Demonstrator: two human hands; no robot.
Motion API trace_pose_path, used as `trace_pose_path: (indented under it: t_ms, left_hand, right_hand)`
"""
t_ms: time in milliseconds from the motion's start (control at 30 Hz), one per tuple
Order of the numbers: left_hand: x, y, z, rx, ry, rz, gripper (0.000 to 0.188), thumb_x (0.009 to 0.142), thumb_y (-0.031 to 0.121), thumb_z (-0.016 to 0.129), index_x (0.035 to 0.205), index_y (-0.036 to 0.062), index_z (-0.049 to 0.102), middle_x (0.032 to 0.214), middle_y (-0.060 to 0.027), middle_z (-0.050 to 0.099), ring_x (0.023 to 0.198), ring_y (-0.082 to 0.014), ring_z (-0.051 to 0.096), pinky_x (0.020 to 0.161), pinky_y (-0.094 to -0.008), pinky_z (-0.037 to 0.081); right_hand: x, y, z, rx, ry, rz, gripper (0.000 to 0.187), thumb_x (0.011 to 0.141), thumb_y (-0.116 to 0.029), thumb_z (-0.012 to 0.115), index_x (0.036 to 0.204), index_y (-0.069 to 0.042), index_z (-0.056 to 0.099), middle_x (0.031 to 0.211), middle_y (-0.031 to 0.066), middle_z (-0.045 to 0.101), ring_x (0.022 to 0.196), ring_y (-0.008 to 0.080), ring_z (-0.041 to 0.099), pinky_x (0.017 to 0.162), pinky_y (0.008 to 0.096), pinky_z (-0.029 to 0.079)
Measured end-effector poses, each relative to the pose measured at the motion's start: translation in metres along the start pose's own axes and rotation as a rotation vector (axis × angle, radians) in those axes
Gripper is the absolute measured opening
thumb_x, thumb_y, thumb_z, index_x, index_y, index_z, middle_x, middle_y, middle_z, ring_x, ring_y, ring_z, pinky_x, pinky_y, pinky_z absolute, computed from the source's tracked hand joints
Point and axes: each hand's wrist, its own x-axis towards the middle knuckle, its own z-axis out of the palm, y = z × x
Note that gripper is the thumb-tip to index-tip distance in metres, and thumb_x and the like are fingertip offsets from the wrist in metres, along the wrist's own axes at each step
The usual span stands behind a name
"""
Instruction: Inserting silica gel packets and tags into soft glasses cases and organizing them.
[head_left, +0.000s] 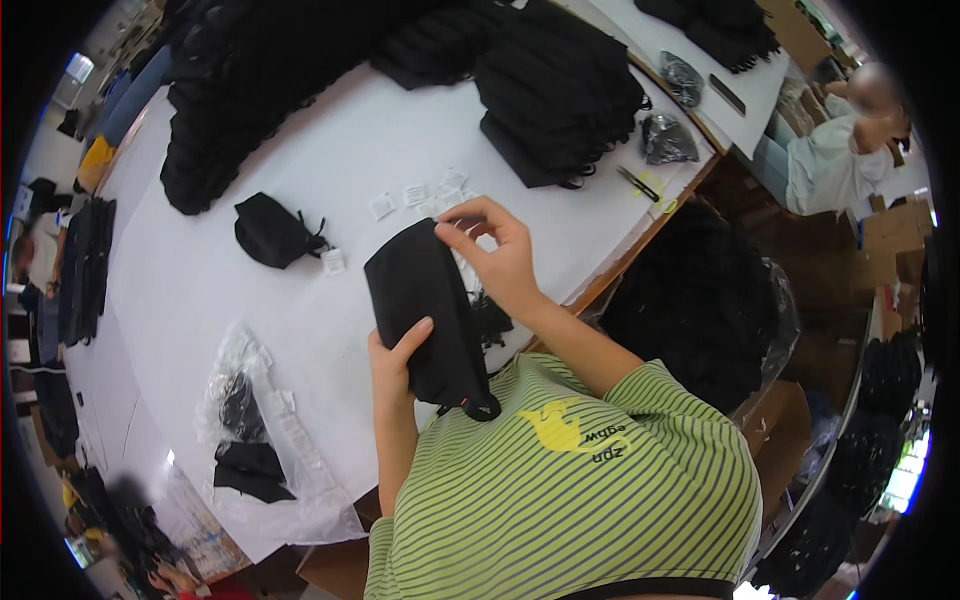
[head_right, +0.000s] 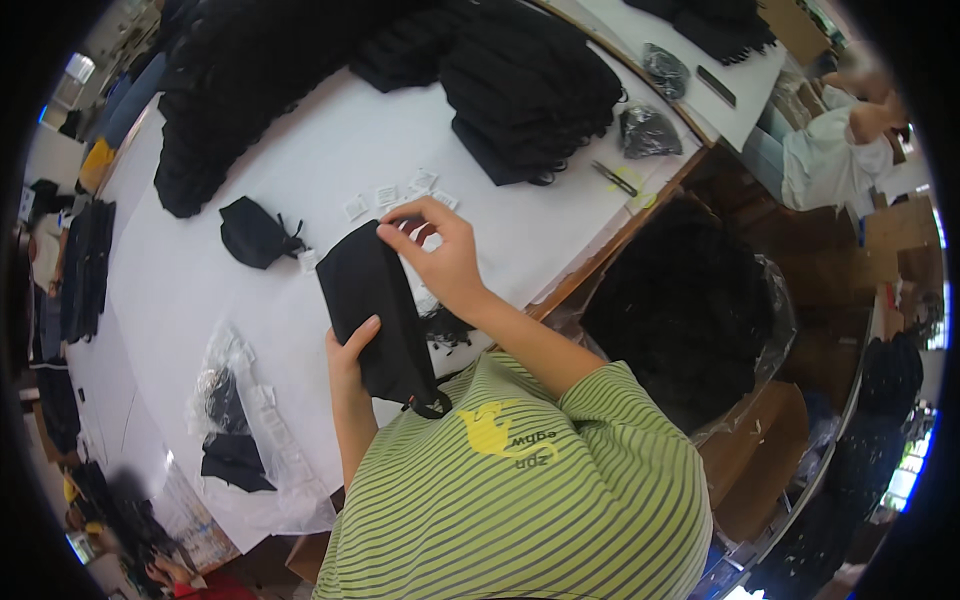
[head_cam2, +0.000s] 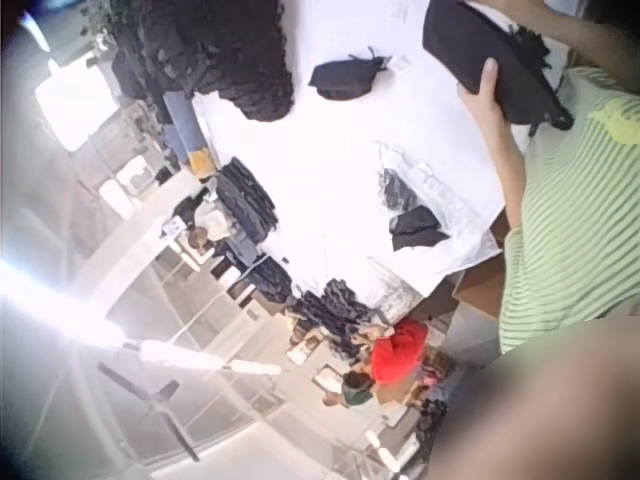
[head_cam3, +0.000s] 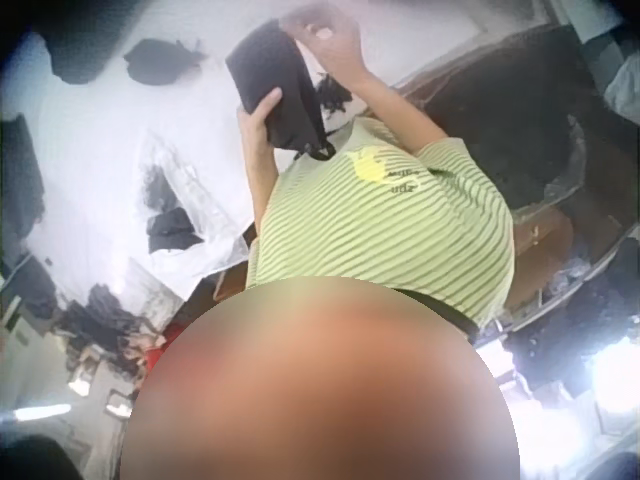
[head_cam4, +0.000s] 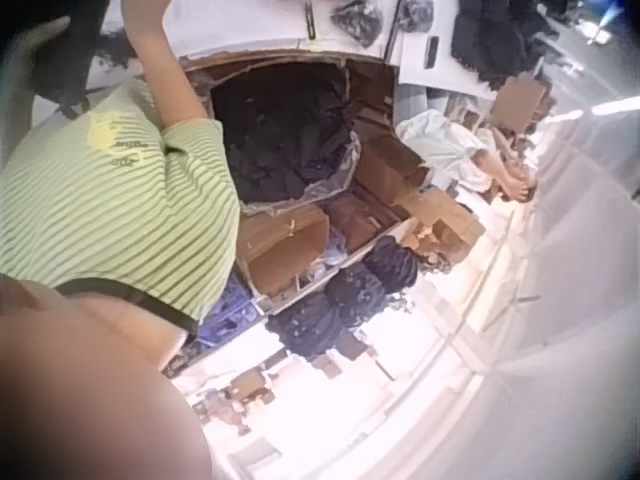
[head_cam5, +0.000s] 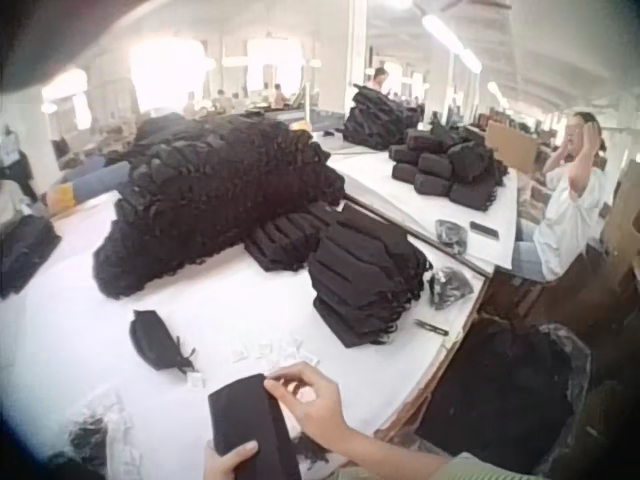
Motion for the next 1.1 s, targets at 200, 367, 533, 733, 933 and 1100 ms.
trace_pose_path:
  t_ms: [200,367,533,733,933,1100]
  left_hand:
    - [0.015,-0.006,-0.005,-0.121,0.072,0.023,0.04,0.08,0.016,0.064,0.111,-0.008,0.054,0.094,-0.0155,0.064,0.078,-0.0225,0.065,0.07,-0.0304,0.054]
    - [0.038,0.003,-0.033,-0.606,-0.053,0.014,0.022,0.086,0.015,0.058,0.098,-0.003,0.062,0.086,-0.0121,0.067,0.074,-0.0222,0.066,0.067,-0.0311,0.054]
    - [0.038,0.005,-0.045,-0.702,-0.092,0.063,0.019,0.089,0.012,0.055,0.097,-0.0028,0.063,0.089,-0.0127,0.068,0.076,-0.0218,0.066,0.069,-0.0315,0.055]
    - [0.048,0.011,-0.044,-0.514,0.128,0.179,0.026,0.088,0.015,0.057,0.108,-0.0025,0.058,0.101,-0.0117,0.065,0.088,-0.0214,0.065,0.078,-0.0328,0.053]
    - [0.071,0.041,-0.013,-0.298,0.065,0.195,0.034,0.089,0.018,0.058,0.117,-0.0018,0.053,0.11,-0.0096,0.061,0.1,-0.0211,0.061,0.087,-0.033,0.049]
    - [0.078,0.023,-0.01,-0.413,-0.036,0.2,0.045,0.089,0.016,0.06,0.126,-0.0023,0.045,0.12,-0.0098,0.056,0.111,-0.0203,0.054,0.097,-0.0317,0.041]
  right_hand:
    - [-0.015,-0.014,0.001,-0.102,-0.204,-0.003,0.006,0.079,-0.007,0.07,0.08,-0.005,0.064,0.077,0.0,0.06,0.068,0.0077,0.051,0.059,0.0212,0.038]
    - [-0.036,-0.047,0.004,-0.043,-0.595,0.117,0.006,0.077,-0.006,0.069,0.079,-0.004,0.064,0.075,0.0001,0.057,0.065,0.0076,0.048,0.058,0.021,0.038]
    - [-0.037,-0.048,0.01,-0.037,-0.661,0.146,0.006,0.078,-0.006,0.068,0.077,-0.004,0.063,0.074,0.0004,0.057,0.064,0.0081,0.047,0.058,0.0214,0.037]
    - [-0.035,-0.027,0.011,-0.027,-0.634,0.197,0.022,0.083,-0.014,0.067,0.103,-0.007,0.06,0.092,0.0015,0.06,0.074,0.0075,0.053,0.064,0.0204,0.039]
    - [-0.027,-0.011,-0.006,0.165,-0.469,0.427,0.042,0.087,-0.01,0.061,0.127,-0.007,0.047,0.103,0.0091,0.06,0.077,0.0107,0.06,0.067,0.0219,0.045]
    - [-0.004,0.008,-0.02,0.254,-0.444,0.383,0.04,0.086,-0.008,0.062,0.124,-0.005,0.049,0.097,0.0091,0.063,0.074,0.0128,0.063,0.066,0.0233,0.047]
